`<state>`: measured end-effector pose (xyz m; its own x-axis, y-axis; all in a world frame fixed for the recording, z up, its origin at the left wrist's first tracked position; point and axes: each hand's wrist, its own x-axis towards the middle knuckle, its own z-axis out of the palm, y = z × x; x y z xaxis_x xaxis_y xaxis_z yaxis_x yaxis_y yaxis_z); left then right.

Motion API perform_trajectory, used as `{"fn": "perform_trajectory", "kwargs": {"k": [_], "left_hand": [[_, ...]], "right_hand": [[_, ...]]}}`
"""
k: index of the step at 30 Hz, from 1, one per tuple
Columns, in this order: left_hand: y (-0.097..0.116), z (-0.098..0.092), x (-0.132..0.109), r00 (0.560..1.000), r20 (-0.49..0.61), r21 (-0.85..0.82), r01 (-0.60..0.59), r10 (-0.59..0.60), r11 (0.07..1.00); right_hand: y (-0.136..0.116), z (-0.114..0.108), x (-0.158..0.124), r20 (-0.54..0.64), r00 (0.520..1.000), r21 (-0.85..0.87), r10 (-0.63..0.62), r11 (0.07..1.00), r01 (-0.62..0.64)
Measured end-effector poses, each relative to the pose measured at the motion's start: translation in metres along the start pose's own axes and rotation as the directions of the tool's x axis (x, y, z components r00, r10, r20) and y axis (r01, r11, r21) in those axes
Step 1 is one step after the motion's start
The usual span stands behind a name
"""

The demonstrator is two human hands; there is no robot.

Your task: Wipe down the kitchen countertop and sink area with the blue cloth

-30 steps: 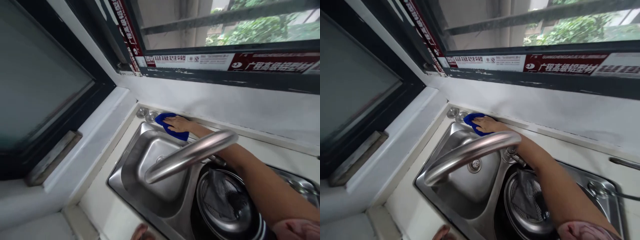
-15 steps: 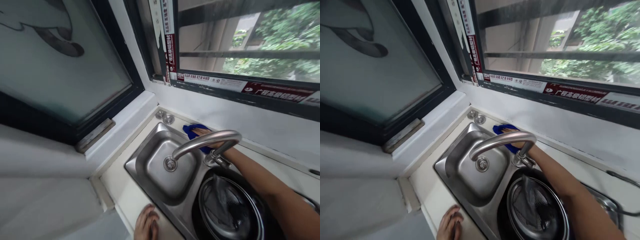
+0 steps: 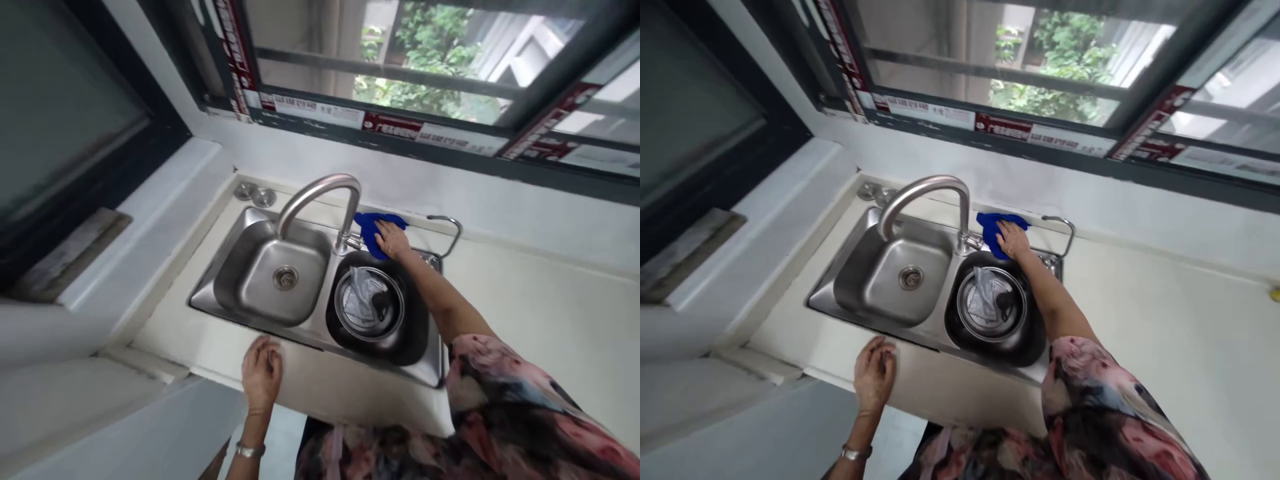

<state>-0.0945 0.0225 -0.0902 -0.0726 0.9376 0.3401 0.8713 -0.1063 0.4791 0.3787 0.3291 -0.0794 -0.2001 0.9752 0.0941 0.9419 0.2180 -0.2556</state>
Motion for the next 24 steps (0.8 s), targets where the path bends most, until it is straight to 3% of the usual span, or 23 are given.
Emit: {"fn": "perform_trajectory", "kwargs": {"k": [5, 9, 12, 16, 19, 22, 24], "left_hand": [[-0.002, 0.002, 0.002, 0.999, 0.037, -0.009, 0.014, -0.013, 1.000], [-0.002, 0.005, 0.003, 1.000, 0.017, -0.017, 0.011, -0.011, 1.000], [-0.001, 0.005, 0.002, 1.000, 0.003, -0.015, 0.007, -0.007, 1.000], [-0.001, 0.004, 0.003, 1.000, 0.002, -0.005, 0.002, -0.002, 1.000], [-0.002, 0.004, 0.004, 1.000, -0.004, 0.002, -0.002, 0.002, 1.000], [-0.002, 0.005, 0.005, 1.000, -0.012, -0.008, 0.011, -0.011, 1.000], [-0.003, 0.005, 0.006, 1.000, -0.015, -0.014, 0.016, -0.016, 1.000]], "right_hand": [[0.021, -0.012, -0.040, -0.011, 0.968, -0.094, 0.250, 0.964, -0.250], [0.019, -0.020, -0.058, 0.016, 0.944, -0.190, 0.331, 0.927, -0.322], [0.004, -0.025, -0.060, 0.004, 0.925, -0.184, 0.381, 0.909, -0.374], [-0.025, -0.029, -0.057, -0.057, 0.880, 0.077, 0.471, 0.881, -0.467], [-0.050, -0.031, -0.065, -0.057, 0.878, 0.218, 0.475, 0.864, -0.454], [-0.081, -0.035, -0.099, -0.040, 0.901, 0.296, 0.432, 0.866, -0.403], [-0.096, -0.041, -0.142, -0.037, 0.913, 0.341, 0.407, 0.864, -0.371]]}}
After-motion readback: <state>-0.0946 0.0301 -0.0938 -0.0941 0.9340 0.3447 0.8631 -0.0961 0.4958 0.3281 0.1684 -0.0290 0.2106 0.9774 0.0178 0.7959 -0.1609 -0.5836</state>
